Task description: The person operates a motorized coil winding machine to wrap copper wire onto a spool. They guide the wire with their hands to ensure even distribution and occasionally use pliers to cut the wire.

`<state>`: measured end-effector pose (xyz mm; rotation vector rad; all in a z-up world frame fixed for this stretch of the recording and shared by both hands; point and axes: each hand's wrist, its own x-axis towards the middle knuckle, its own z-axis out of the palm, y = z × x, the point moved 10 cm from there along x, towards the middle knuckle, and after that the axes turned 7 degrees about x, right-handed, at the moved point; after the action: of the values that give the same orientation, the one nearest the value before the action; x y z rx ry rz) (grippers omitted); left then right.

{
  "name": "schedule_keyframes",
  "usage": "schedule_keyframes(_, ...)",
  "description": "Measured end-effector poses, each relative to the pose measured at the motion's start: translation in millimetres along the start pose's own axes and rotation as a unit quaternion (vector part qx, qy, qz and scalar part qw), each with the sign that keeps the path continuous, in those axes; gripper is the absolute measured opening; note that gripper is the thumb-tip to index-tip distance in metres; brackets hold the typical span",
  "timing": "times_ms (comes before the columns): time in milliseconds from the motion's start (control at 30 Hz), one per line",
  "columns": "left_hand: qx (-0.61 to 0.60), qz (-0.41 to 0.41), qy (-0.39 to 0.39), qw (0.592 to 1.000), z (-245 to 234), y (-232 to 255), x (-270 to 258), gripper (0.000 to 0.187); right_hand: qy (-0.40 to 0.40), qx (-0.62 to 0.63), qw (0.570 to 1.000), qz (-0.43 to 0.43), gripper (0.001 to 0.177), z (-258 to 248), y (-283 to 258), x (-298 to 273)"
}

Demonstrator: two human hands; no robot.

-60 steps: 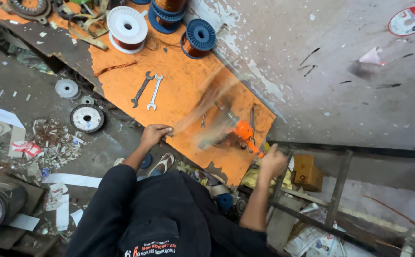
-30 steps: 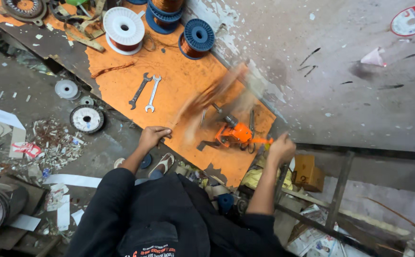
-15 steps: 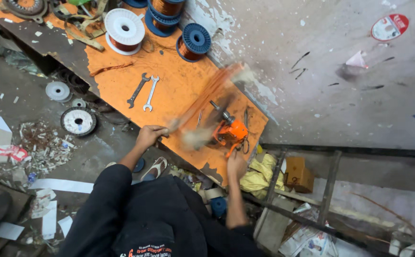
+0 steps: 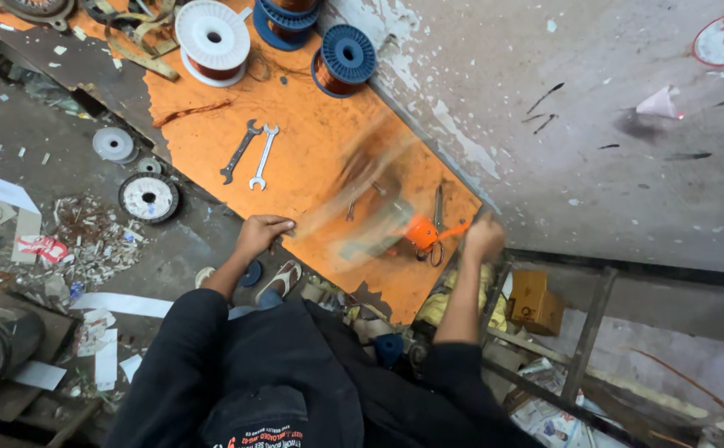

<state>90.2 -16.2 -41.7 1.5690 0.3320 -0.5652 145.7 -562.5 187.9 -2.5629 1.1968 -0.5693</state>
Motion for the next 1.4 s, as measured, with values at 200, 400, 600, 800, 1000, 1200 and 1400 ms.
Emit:
schedule_keyframes(200, -0.040, 0.010, -0.008, 0.999, 1.6, 3.8, -2.5, 0.023, -0.123, 0.055, 0.983, -0.120, 0.039, 60.3, -19.3, -91.2)
schedule_keyframes(400, -0.040, 0.039, -0.025, 0.998, -2.4, 10.9, -4.2, 0.024, -0.138, -0.051, 0.982, -0.121, 0.055, 14.2, 32.7, -200.5)
schedule_keyframes(600, -0.050, 0.023, -0.023, 0.998, 0.1, 9.0, -3.7, 0.023, 0.017, -0.032, 0.998, -0.052, 0.066, -79.7, 47.6, -149.5)
schedule_keyframes(800, -0.008, 0.011, 0.002, 1.000, -1.7, 3.8, 0.9, 0.024, 0.024, 0.037, 0.998, -0.043, 0.060, -46.4, 8.3, -21.3)
schedule_keyframes(1000, -0.032, 0.022, -0.010, 0.999, 0.7, 5.2, 3.1, 0.023, -0.095, -0.012, 0.995, 0.042, 0.055, 50.8, -2.0, -33.7)
schedule_keyframes(1200, -0.038, 0.042, -0.019, 0.998, -0.3, 7.1, -4.7, 0.024, -0.163, -0.036, 0.974, -0.153, 0.044, 45.4, 9.8, -173.0)
schedule_keyframes(1400, -0.043, 0.034, -0.028, 0.998, 2.5, -1.1, -3.7, 0.024, -0.067, -0.075, 0.994, -0.052, 0.062, -47.2, 53.3, -189.0)
